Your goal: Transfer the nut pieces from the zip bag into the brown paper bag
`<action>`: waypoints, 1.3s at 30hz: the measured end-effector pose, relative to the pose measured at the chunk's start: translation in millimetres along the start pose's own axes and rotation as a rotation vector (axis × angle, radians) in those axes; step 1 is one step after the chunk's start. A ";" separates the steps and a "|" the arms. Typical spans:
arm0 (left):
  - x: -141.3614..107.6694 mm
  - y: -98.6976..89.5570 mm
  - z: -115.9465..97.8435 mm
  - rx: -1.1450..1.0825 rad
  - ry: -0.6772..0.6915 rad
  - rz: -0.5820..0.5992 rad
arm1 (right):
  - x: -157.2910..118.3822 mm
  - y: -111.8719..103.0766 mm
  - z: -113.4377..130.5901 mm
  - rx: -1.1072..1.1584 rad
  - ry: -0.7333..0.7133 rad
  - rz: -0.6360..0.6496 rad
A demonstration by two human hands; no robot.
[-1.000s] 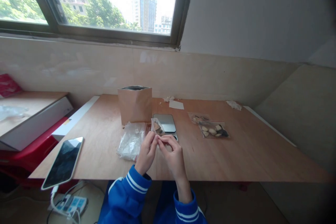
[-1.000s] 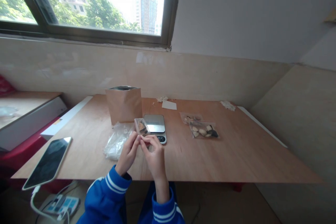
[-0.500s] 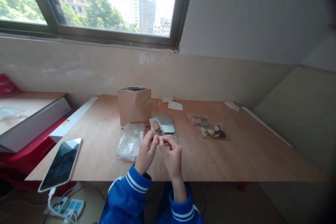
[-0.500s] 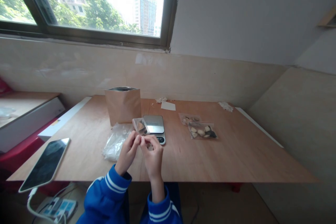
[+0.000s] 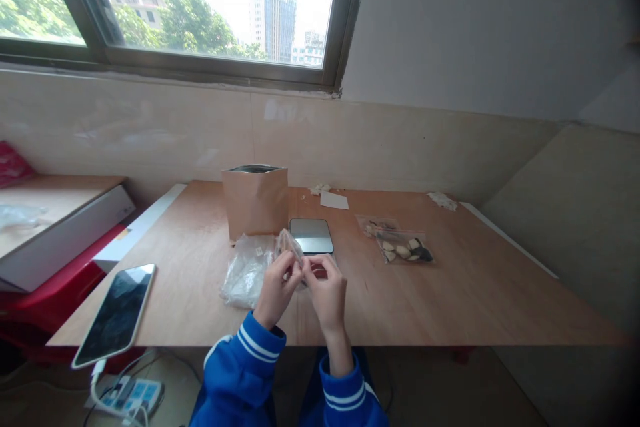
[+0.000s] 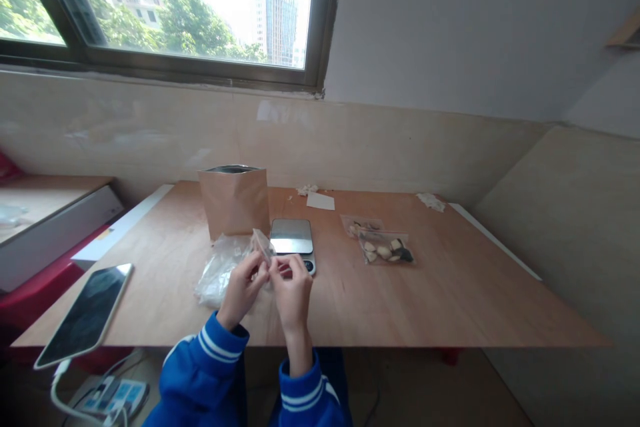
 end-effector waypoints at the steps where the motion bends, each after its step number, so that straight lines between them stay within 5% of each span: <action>1: -1.5 -1.9 2.0 0.011 -0.014 -0.022 | 4.9 -5.5 -4.2 -0.022 0.007 -0.087; 5: -6.7 -15.1 12.5 0.051 -0.070 -0.122 | 28.2 -27.1 -9.6 0.032 0.062 -0.336; 12: 10.0 -10.8 38.2 -0.479 -0.237 -0.222 | 56.4 -9.4 13.2 0.302 0.132 -0.169; 14: 18.9 -0.3 46.8 -0.711 -0.358 -0.150 | 61.0 2.9 8.4 0.328 0.164 -0.133; 18: 29.4 15.2 60.1 -1.082 -0.594 0.050 | 62.6 31.2 -7.3 0.221 0.246 0.103; 22: 28.2 17.8 78.4 -1.145 -0.739 -0.002 | 56.9 45.6 5.3 -0.011 0.026 0.174; 26: 24.8 22.4 94.1 -1.177 -0.747 -0.048 | 55.0 62.0 20.5 -0.140 -0.019 0.502; 33: 23.0 25.1 105.0 -1.198 -0.752 -0.162 | 70.1 91.7 6.0 -0.417 0.039 0.966; 39: 20.3 28.4 112.8 -1.197 -0.769 -0.186 | 64.6 112.7 -2.7 -0.660 -0.138 1.104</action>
Point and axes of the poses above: each hand's wrist, its own x-axis towards the middle knuckle, its own y-axis out of the palm, z = x × y, the point moved 3 cm from there along x, towards the middle knuckle, and after that the axes turned 15 degrees about x, right-handed, at the moved point
